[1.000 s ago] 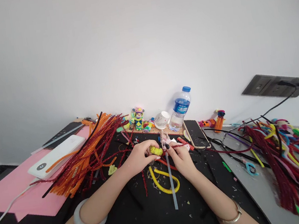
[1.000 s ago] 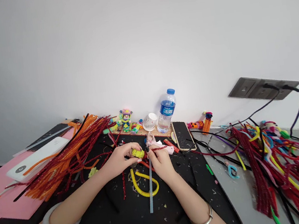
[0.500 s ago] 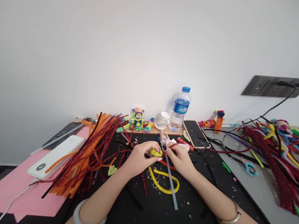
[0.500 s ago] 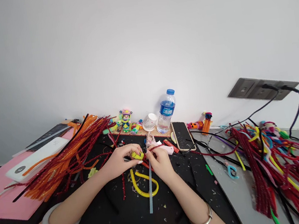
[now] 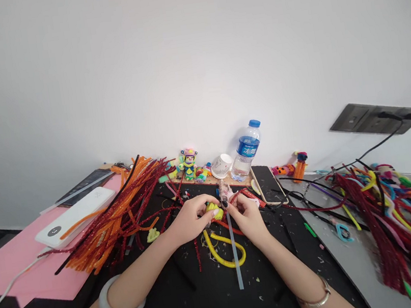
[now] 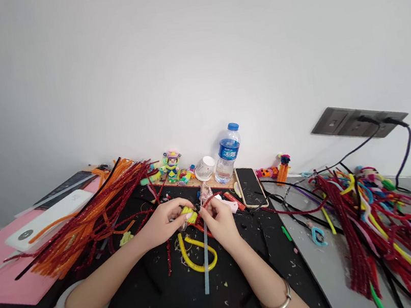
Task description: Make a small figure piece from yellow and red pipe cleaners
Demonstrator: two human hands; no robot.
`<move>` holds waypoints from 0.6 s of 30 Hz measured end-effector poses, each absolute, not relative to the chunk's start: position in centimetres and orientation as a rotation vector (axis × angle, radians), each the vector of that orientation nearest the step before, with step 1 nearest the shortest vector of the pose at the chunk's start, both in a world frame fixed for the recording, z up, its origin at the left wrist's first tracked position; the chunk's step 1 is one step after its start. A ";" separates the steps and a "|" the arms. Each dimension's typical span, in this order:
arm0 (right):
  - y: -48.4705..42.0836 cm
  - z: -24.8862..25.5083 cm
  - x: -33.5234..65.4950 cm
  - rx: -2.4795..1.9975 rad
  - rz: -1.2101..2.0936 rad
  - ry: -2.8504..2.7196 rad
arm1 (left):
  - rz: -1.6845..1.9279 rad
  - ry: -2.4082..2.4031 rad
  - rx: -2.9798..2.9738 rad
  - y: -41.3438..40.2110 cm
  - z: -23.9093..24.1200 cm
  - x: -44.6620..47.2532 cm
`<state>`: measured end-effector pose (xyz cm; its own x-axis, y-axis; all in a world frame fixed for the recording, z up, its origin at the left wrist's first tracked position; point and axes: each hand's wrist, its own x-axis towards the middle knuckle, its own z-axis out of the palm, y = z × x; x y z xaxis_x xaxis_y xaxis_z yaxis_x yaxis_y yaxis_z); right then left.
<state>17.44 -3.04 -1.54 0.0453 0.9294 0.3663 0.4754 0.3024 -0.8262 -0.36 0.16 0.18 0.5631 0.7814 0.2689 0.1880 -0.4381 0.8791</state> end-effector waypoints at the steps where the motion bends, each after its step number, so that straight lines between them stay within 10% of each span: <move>1: -3.0 -1.5 17.4 -1.313 0.584 -1.581 | 0.882 0.764 1.932 0.2 0.1 -0.3; 18: -2.9 -1.9 17.7 -1.296 0.639 -1.592 | 0.772 0.698 1.817 0.6 -0.7 -0.2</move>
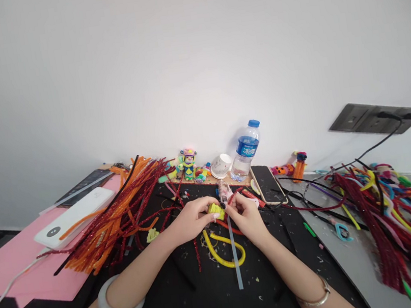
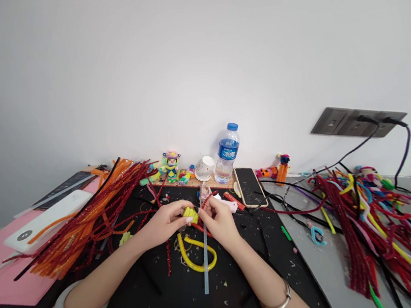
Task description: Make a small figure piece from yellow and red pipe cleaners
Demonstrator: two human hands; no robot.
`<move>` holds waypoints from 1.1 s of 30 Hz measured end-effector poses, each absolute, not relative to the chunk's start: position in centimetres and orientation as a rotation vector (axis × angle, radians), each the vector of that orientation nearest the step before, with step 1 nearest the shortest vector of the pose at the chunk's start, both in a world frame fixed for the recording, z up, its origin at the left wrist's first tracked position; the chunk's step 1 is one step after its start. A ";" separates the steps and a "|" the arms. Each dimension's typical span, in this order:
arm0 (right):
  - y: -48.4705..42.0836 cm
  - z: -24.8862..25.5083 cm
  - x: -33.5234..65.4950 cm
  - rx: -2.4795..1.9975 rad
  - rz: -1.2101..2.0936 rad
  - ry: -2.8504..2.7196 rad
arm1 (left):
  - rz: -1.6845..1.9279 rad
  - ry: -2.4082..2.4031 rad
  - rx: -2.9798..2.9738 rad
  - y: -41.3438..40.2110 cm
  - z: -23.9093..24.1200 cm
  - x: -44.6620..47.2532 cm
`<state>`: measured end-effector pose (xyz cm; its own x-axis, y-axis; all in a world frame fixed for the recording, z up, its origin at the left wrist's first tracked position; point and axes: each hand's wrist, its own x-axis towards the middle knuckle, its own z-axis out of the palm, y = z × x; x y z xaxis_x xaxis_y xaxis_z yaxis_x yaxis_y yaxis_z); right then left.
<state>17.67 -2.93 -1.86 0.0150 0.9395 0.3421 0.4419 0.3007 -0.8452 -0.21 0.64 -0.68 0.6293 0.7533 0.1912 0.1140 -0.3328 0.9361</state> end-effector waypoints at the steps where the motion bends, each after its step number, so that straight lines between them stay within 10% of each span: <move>1: -2.9 -1.8 17.7 -1.293 0.645 -1.596 | 0.771 0.699 1.827 0.6 -0.7 -0.2; 33: -3.3 -1.3 17.2 -1.237 0.678 -1.636 | 0.720 0.667 1.747 0.7 -0.9 -0.2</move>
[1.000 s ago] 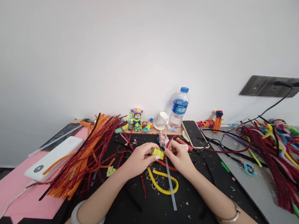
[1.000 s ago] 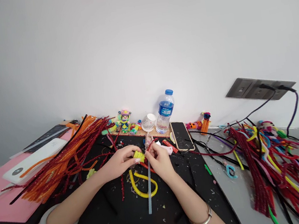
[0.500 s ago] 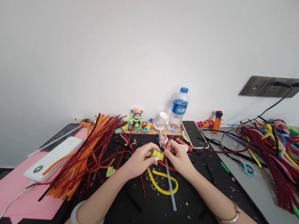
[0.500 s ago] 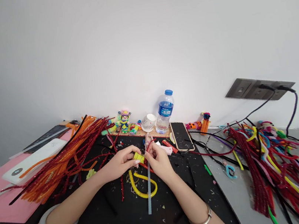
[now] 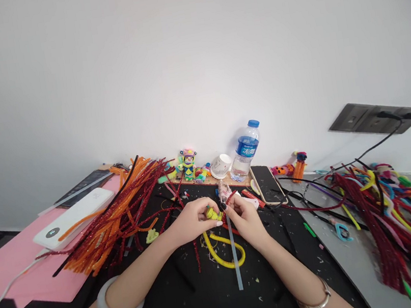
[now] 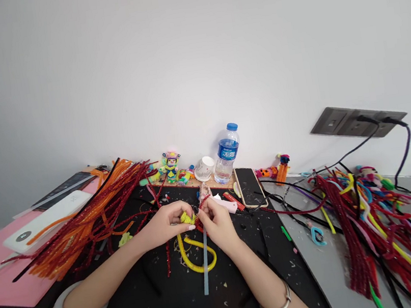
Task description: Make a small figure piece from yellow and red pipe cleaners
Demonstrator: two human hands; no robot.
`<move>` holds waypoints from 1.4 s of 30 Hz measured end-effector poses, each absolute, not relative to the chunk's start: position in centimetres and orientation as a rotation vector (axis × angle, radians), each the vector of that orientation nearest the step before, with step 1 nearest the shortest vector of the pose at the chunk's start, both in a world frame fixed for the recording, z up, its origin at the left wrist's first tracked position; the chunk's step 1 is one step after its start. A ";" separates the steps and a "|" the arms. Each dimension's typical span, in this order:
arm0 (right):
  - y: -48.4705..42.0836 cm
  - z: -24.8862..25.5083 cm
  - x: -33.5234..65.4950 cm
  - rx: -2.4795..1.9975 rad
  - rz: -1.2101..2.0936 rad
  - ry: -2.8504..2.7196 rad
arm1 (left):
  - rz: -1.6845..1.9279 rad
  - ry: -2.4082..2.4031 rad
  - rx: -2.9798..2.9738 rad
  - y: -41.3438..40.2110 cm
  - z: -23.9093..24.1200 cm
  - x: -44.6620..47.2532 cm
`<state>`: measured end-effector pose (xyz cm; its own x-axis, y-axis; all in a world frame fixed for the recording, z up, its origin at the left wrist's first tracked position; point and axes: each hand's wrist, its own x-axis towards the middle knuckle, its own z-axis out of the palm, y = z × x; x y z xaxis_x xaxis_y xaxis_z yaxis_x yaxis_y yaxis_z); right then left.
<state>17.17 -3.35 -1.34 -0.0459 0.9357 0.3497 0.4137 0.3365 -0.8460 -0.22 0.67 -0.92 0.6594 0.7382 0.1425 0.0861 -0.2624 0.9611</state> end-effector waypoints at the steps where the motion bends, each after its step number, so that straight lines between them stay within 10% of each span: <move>1: -3.4 -1.4 17.2 -1.237 0.668 -1.632 | 0.723 0.662 1.738 0.7 -0.9 -0.2; 29: -4.9 0.0 16.9 -1.208 0.072 -2.158 | 0.922 0.946 1.656 1.5 -0.9 -0.2; 42: -2.4 -1.3 19.9 -2.017 0.000 -1.869 | 1.216 0.954 1.954 2.4 -0.9 -1.3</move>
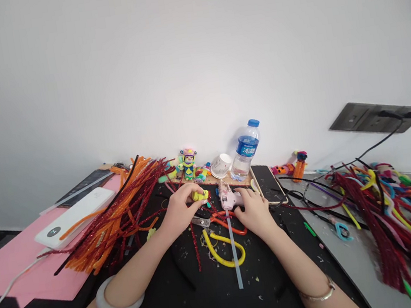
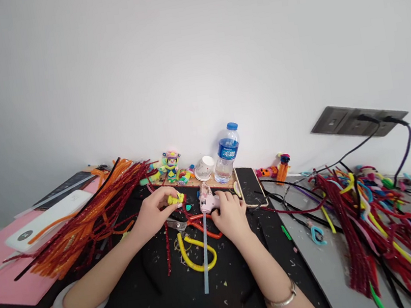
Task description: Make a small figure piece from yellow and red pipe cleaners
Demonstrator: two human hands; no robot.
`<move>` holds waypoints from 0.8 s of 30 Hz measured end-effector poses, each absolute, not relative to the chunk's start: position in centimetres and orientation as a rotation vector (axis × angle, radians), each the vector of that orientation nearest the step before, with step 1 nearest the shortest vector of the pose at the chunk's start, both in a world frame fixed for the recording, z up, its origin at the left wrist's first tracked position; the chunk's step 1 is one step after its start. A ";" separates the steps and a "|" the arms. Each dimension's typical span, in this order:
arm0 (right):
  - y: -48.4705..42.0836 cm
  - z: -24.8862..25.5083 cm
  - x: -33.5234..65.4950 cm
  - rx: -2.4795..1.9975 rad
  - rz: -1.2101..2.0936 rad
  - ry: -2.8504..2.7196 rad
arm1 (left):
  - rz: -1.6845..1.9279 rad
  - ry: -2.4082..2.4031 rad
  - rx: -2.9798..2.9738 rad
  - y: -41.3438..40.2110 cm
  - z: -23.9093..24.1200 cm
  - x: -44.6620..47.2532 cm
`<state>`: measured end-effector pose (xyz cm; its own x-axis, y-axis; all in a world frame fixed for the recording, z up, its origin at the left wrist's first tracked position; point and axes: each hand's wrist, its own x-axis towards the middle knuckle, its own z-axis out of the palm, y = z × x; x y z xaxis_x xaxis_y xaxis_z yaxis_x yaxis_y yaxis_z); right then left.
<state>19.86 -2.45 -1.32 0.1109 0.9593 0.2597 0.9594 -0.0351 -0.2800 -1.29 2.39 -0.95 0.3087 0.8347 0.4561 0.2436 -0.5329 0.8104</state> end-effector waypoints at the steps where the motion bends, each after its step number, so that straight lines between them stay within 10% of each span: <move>1: -2.4 -1.5 19.9 -2.032 0.010 -1.873 | 1.226 0.942 1.974 2.3 -0.8 -1.3; 13: -1.9 -1.2 21.2 -1.736 -0.048 -1.763 | 1.271 1.037 1.991 3.0 -1.2 -1.7; 24: -2.2 -1.3 20.8 -1.364 0.537 -1.663 | 1.226 1.041 2.105 3.0 -1.1 -1.9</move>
<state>20.80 -2.25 -1.27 0.0041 0.9328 0.3604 0.5459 0.2999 -0.7823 -1.90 3.01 -1.05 0.3062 0.8063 0.5060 0.3685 -0.5905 0.7180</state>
